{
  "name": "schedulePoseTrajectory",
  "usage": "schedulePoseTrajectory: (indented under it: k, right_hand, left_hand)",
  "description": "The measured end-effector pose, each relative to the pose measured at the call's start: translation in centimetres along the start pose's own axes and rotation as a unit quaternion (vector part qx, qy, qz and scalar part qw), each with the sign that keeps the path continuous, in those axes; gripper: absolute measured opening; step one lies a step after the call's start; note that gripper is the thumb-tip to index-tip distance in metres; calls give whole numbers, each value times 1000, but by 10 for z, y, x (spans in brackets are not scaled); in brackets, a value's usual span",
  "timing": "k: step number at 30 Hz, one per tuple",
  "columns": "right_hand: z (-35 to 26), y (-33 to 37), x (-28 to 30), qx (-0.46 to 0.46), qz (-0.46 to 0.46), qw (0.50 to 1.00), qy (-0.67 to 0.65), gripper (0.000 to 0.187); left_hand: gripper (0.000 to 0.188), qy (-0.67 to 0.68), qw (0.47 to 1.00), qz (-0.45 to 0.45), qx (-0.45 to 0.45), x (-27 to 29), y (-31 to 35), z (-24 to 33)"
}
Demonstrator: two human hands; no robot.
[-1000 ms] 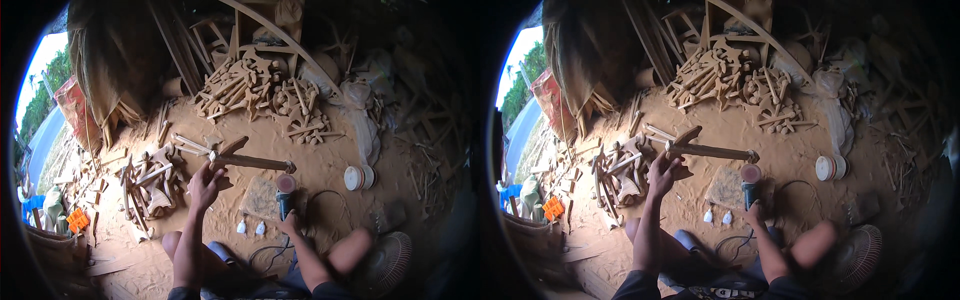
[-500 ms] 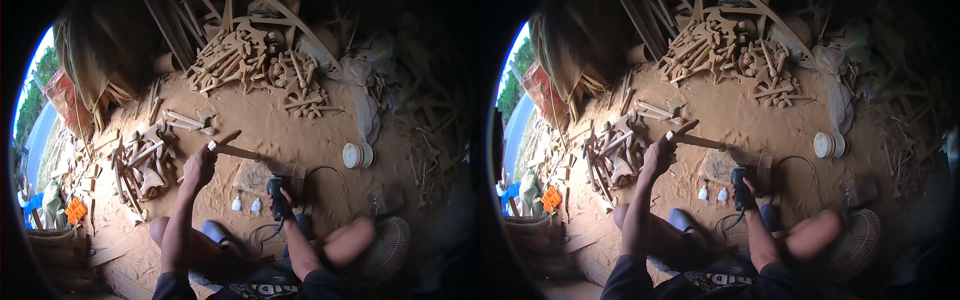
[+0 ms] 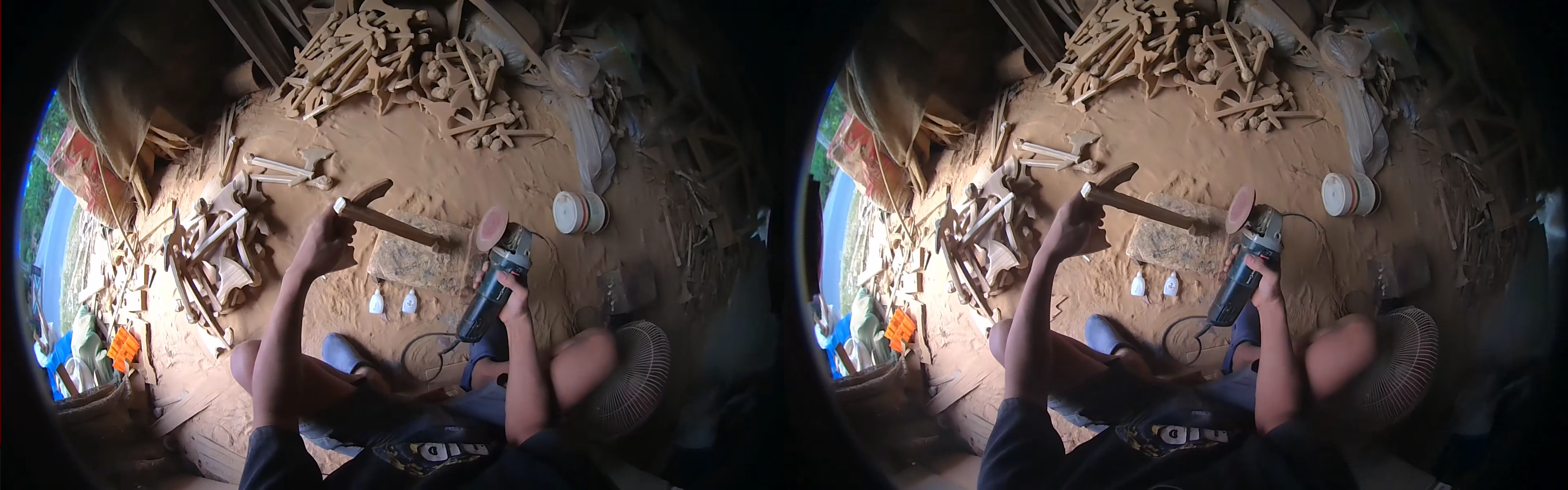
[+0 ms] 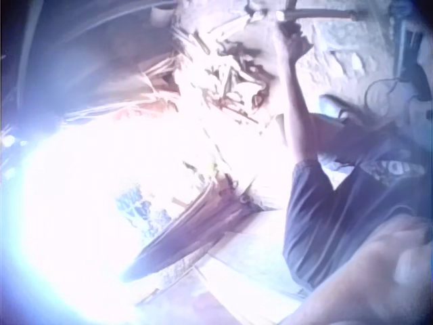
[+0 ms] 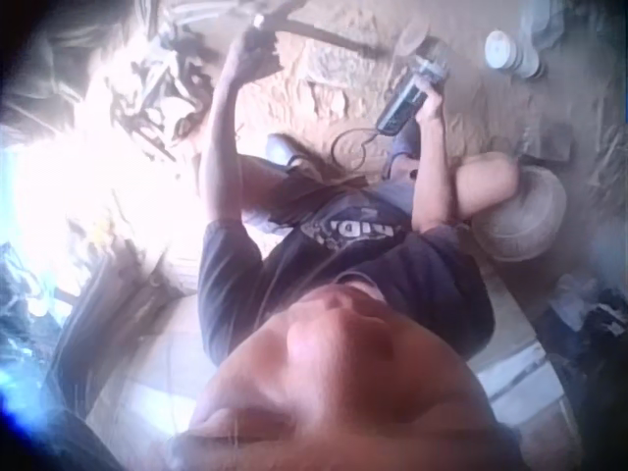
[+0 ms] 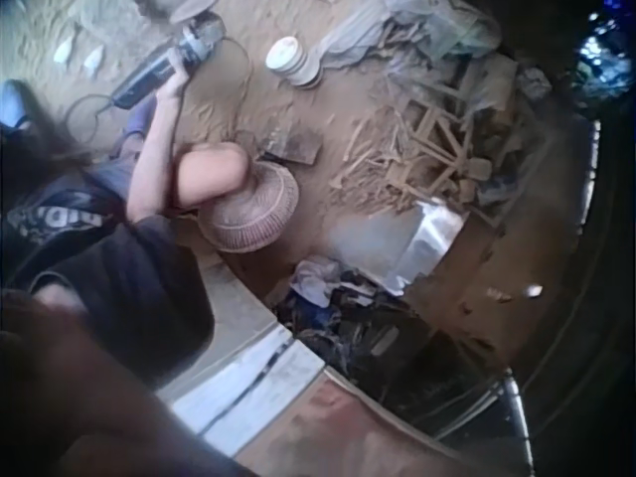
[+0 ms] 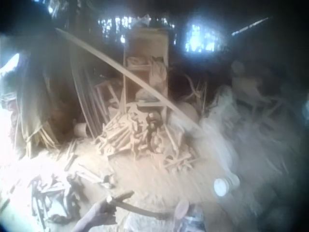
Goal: The person uses a handheld power sander to smooth the surface and edges of a carved wooden axe, rotating the axe to reach different sections.
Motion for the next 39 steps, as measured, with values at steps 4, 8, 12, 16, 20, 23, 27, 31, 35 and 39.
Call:
schedulePoseTrajectory:
  k: [4, 8, 12, 16, 20, 23, 27, 31, 35, 39]
  right_hand:
    - [-63, -2, -35, 75, -13, 997, -19, 61]
    - [-79, -8, -20, 54, 27, 998, -10, 61]
    - [-80, -15, -23, 111, 105, 960, 235, 54]
    - [-54, -17, -44, 119, 73, 937, 320, 49]
    - [-29, -12, -58, 109, 43, 891, 439, 69]
    - [-17, -13, -71, 123, 27, 884, 450, 82]
    - [-11, -13, -78, 97, 17, 877, 470, 90]
    - [-6, -13, -71, 117, 21, 872, 474, 102]
    - [-6, -16, -78, 119, -6, 883, 454, 108]
    - [-5, -16, -75, 124, 3, 867, 482, 106]
  left_hand:
    - [13, -137, 989, 19, 58, -17, 1, 0]
    - [10, -198, 980, 26, 21, -29, 0, 0]
    - [9, -216, 976, 28, 15, -35, 8, 8]
    - [8, -264, 964, 34, -9, -33, 11, 10]
    - [8, -259, 964, 57, -20, -44, 11, 16]
    - [9, -256, 964, 65, -23, -48, 11, 17]
    - [9, -281, 958, 57, -8, -53, 13, 21]
    - [4, -312, 950, 25, 9, -60, 11, 15]
    - [14, -270, 961, 54, 11, -61, 13, 20]
    - [6, -285, 957, 27, 45, -59, 12, 14]
Point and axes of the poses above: each hand's wrist, its own y-axis away from the middle knuckle, its own x-axis out of the back of the hand, z = x × y, the point moved 9 cm from there along -y, towards the middle knuckle, and after that the axes turned 11 degrees about x, right-handed, at the moved point
